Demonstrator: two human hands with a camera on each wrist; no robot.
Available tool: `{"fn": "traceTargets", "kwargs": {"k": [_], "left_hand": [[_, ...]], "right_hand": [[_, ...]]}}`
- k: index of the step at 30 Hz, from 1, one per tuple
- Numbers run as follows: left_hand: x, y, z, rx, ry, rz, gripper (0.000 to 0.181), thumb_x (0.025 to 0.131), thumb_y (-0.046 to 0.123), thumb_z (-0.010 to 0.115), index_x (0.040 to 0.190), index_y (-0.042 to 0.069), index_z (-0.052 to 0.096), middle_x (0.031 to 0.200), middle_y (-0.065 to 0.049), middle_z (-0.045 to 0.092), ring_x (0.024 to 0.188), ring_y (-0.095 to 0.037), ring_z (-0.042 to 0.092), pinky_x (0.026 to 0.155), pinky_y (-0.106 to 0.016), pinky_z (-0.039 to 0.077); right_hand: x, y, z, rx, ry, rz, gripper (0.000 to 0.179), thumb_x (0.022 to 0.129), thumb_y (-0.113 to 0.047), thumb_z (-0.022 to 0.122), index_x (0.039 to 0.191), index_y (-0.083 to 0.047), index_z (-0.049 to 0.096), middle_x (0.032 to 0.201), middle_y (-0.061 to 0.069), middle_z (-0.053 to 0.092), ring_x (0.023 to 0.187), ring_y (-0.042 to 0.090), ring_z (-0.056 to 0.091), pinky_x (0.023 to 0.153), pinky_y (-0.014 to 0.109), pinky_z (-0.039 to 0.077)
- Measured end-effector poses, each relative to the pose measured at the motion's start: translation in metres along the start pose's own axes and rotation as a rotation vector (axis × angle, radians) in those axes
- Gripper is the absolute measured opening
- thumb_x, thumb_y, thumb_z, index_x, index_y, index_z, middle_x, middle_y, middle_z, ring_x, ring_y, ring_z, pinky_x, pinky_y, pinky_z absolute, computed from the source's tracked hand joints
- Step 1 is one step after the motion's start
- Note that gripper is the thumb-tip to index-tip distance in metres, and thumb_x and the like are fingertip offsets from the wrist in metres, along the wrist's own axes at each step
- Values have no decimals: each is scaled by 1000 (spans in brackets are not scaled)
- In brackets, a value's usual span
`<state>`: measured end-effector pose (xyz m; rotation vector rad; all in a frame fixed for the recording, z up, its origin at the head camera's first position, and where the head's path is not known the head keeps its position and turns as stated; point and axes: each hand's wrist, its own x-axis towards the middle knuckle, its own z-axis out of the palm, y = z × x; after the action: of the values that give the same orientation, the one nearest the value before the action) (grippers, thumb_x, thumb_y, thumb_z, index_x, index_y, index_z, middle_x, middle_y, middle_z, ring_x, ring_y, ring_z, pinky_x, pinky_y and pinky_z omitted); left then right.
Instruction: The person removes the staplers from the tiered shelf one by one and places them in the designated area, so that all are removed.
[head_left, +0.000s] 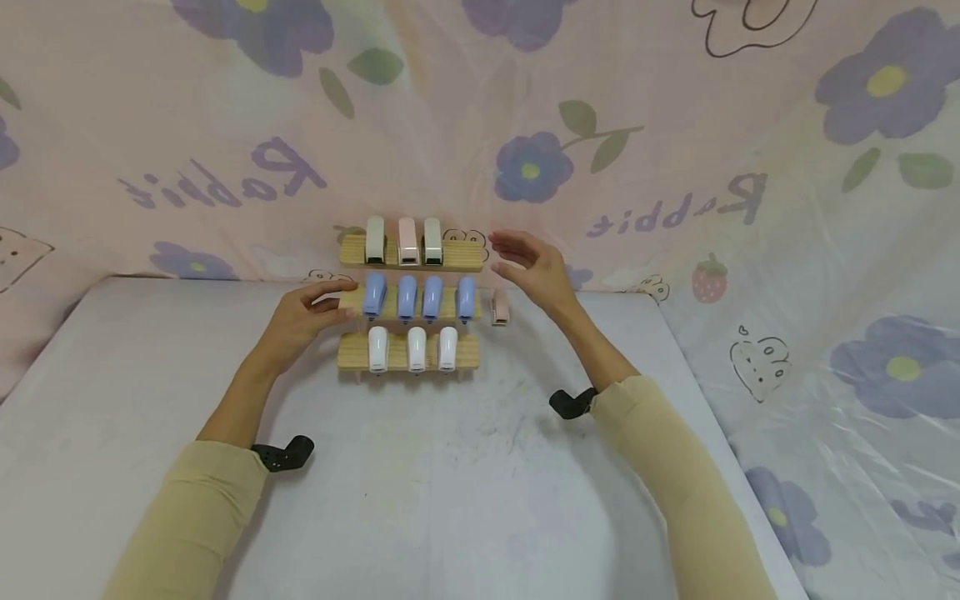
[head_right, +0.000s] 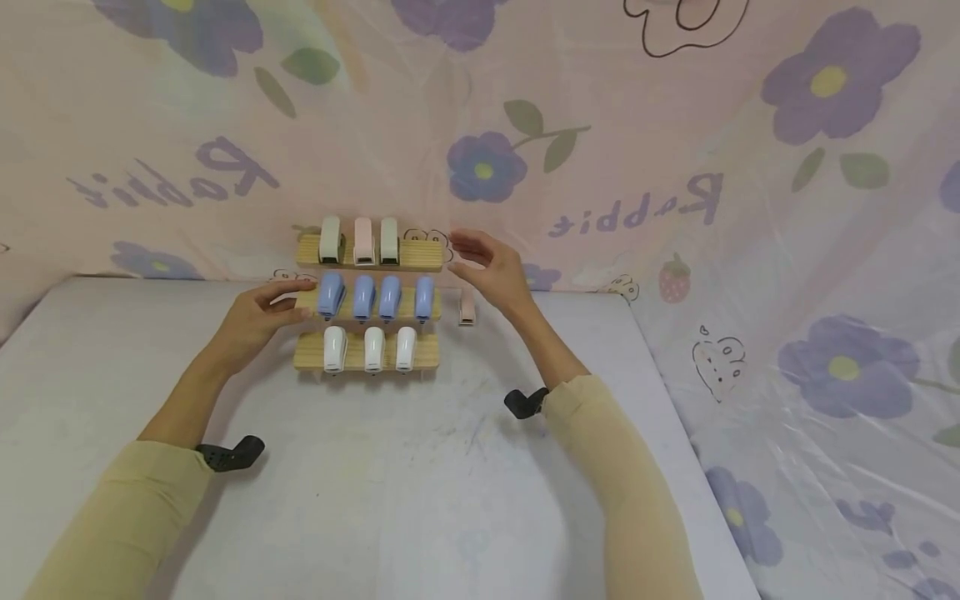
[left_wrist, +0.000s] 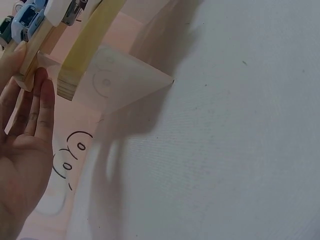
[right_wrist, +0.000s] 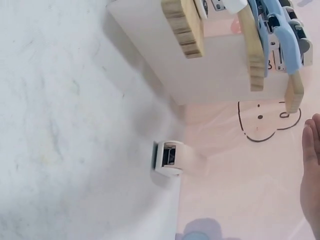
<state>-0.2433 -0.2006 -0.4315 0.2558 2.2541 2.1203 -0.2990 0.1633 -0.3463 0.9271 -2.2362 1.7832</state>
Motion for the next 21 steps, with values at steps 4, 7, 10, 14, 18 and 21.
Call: {"fn": "traceTargets", "kwargs": {"k": [4, 7, 10, 14, 18, 21], "left_hand": [[0, -1, 0, -5, 0, 14, 48, 90, 6, 73, 135, 1, 58, 138, -3, 53, 110, -12, 60, 87, -19, 54], [0, 0, 0, -2, -10, 30, 48, 90, 7, 74, 135, 1, 58, 137, -3, 53, 109, -12, 60, 88, -18, 53], [0, 1, 0, -9, -24, 40, 49, 90, 7, 74, 136, 1, 58, 136, -3, 53, 109, -11, 60, 87, -17, 53], [0, 1, 0, -26, -37, 45, 50, 90, 7, 74, 136, 0, 57, 136, -3, 53, 109, -11, 60, 87, -17, 53], [0, 1, 0, -18, -38, 48, 50, 90, 6, 74, 137, 0, 56, 137, -4, 53, 110, -11, 60, 88, -17, 53], [-1, 1, 0, -23, -38, 47, 50, 90, 6, 74, 137, 0, 56, 136, -4, 53, 110, -12, 60, 88, -17, 53]], "right_hand": [[5, -3, 4, 22, -14, 3, 47, 87, 14, 67, 132, 16, 52, 131, 33, 55, 123, 46, 52, 107, 54, 41], [9, -5, 7, 19, -29, 11, 49, 87, 14, 67, 133, 15, 51, 132, 32, 55, 124, 45, 52, 107, 52, 42], [13, -7, 10, 20, -51, 9, 50, 87, 13, 68, 133, 15, 51, 133, 31, 55, 125, 45, 51, 108, 52, 41], [20, -1, 14, 46, -80, 5, 52, 86, 13, 69, 135, 15, 50, 134, 32, 53, 126, 46, 50, 109, 53, 40], [27, 10, 17, 53, -105, 14, 55, 86, 12, 70, 137, 12, 49, 135, 29, 54, 126, 43, 52, 109, 48, 41], [31, 11, 21, 36, -123, 24, 57, 86, 8, 73, 138, 8, 50, 136, 25, 56, 126, 37, 54, 108, 41, 44]]}}
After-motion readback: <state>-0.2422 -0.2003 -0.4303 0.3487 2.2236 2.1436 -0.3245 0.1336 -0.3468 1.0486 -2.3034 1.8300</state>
